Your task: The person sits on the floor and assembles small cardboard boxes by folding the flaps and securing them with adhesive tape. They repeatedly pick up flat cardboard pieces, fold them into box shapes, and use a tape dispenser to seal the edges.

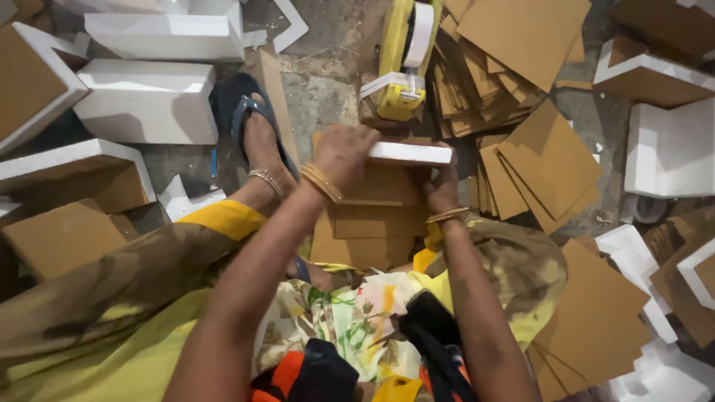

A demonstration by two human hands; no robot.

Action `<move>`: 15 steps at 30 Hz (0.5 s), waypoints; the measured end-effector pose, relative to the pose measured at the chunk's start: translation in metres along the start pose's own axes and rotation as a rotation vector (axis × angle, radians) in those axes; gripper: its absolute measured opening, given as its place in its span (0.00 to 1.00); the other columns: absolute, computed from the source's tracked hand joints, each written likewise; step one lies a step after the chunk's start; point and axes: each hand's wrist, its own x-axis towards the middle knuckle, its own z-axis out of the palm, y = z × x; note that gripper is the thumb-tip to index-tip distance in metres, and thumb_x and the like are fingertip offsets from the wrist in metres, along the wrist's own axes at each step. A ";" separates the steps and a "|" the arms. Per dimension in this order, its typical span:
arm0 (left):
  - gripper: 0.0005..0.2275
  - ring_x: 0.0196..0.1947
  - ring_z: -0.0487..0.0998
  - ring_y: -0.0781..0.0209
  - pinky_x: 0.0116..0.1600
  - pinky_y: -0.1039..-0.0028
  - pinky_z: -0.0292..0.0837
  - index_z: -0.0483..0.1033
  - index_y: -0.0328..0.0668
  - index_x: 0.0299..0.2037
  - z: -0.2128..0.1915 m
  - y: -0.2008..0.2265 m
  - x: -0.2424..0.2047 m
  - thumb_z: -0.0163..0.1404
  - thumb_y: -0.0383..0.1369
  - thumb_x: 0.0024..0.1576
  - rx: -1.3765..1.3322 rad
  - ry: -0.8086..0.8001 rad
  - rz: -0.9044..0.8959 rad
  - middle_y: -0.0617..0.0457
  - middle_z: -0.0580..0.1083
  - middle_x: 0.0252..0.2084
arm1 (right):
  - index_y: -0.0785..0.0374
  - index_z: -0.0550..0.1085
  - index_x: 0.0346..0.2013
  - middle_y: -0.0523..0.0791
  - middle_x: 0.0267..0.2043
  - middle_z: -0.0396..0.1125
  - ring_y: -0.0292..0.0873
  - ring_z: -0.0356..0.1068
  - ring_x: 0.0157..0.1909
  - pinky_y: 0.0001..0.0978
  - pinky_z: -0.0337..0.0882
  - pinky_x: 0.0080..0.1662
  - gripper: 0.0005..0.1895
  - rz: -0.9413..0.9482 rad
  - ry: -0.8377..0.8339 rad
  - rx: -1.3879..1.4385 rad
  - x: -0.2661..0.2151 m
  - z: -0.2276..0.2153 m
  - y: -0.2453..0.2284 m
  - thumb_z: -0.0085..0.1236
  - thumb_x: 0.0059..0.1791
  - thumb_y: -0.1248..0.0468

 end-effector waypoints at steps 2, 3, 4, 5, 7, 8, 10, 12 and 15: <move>0.14 0.46 0.78 0.44 0.50 0.58 0.71 0.74 0.45 0.46 -0.008 -0.027 -0.022 0.56 0.27 0.49 -0.285 -0.054 -0.185 0.47 0.77 0.43 | 0.65 0.65 0.61 0.46 0.54 0.63 0.41 0.68 0.52 0.33 0.70 0.53 0.28 0.058 0.005 -0.029 -0.003 -0.001 -0.007 0.69 0.50 0.67; 0.15 0.48 0.78 0.43 0.52 0.58 0.72 0.75 0.45 0.47 -0.010 -0.040 -0.030 0.58 0.27 0.49 -0.425 -0.075 -0.278 0.46 0.78 0.44 | 0.65 0.65 0.60 0.46 0.54 0.63 0.41 0.69 0.52 0.32 0.70 0.52 0.28 0.081 0.006 -0.043 0.000 -0.001 -0.010 0.69 0.49 0.67; 0.18 0.49 0.78 0.43 0.52 0.58 0.72 0.74 0.43 0.49 -0.008 -0.043 -0.035 0.59 0.26 0.47 -0.497 -0.025 -0.313 0.45 0.77 0.45 | 0.65 0.65 0.60 0.45 0.54 0.63 0.41 0.69 0.51 0.32 0.71 0.51 0.28 0.114 0.004 -0.019 0.001 0.000 -0.015 0.69 0.49 0.67; 0.21 0.49 0.77 0.42 0.52 0.59 0.72 0.73 0.41 0.50 -0.003 -0.042 -0.037 0.60 0.26 0.45 -0.571 0.026 -0.346 0.44 0.77 0.46 | 0.65 0.65 0.59 0.45 0.53 0.63 0.40 0.70 0.51 0.31 0.71 0.51 0.29 0.145 0.004 0.002 0.003 -0.001 -0.019 0.69 0.49 0.66; 0.23 0.49 0.77 0.43 0.52 0.60 0.73 0.72 0.39 0.51 0.010 -0.037 -0.040 0.63 0.27 0.43 -0.692 0.145 -0.433 0.43 0.77 0.46 | 0.65 0.65 0.59 0.46 0.53 0.64 0.40 0.70 0.52 0.32 0.72 0.51 0.28 0.158 -0.008 0.028 0.007 0.000 -0.028 0.69 0.49 0.66; 0.23 0.48 0.78 0.44 0.52 0.61 0.73 0.72 0.40 0.50 0.022 -0.025 -0.039 0.65 0.29 0.44 -0.738 0.212 -0.487 0.44 0.76 0.44 | 0.65 0.65 0.59 0.46 0.53 0.65 0.40 0.70 0.53 0.32 0.73 0.53 0.27 0.139 -0.019 0.033 0.007 0.001 -0.031 0.69 0.50 0.66; 0.22 0.47 0.78 0.46 0.52 0.62 0.74 0.72 0.41 0.48 0.035 -0.014 -0.041 0.68 0.33 0.45 -0.772 0.294 -0.545 0.45 0.77 0.43 | 0.65 0.63 0.60 0.47 0.54 0.65 0.41 0.70 0.54 0.33 0.72 0.55 0.29 0.108 -0.017 0.023 0.006 0.006 -0.037 0.69 0.49 0.66; 0.23 0.46 0.79 0.48 0.52 0.63 0.74 0.73 0.43 0.47 0.042 -0.011 -0.038 0.70 0.38 0.47 -0.752 0.323 -0.537 0.48 0.78 0.43 | 0.66 0.61 0.61 0.49 0.55 0.63 0.42 0.68 0.55 0.34 0.71 0.55 0.34 0.081 0.021 -0.013 0.004 0.011 -0.040 0.70 0.46 0.67; 0.25 0.45 0.78 0.47 0.51 0.62 0.74 0.73 0.42 0.45 0.042 -0.011 -0.039 0.72 0.40 0.42 -0.662 0.393 -0.451 0.46 0.77 0.42 | 0.63 0.58 0.64 0.45 0.55 0.66 0.40 0.68 0.57 0.32 0.71 0.59 0.33 0.242 0.053 0.295 0.001 0.017 -0.042 0.65 0.49 0.66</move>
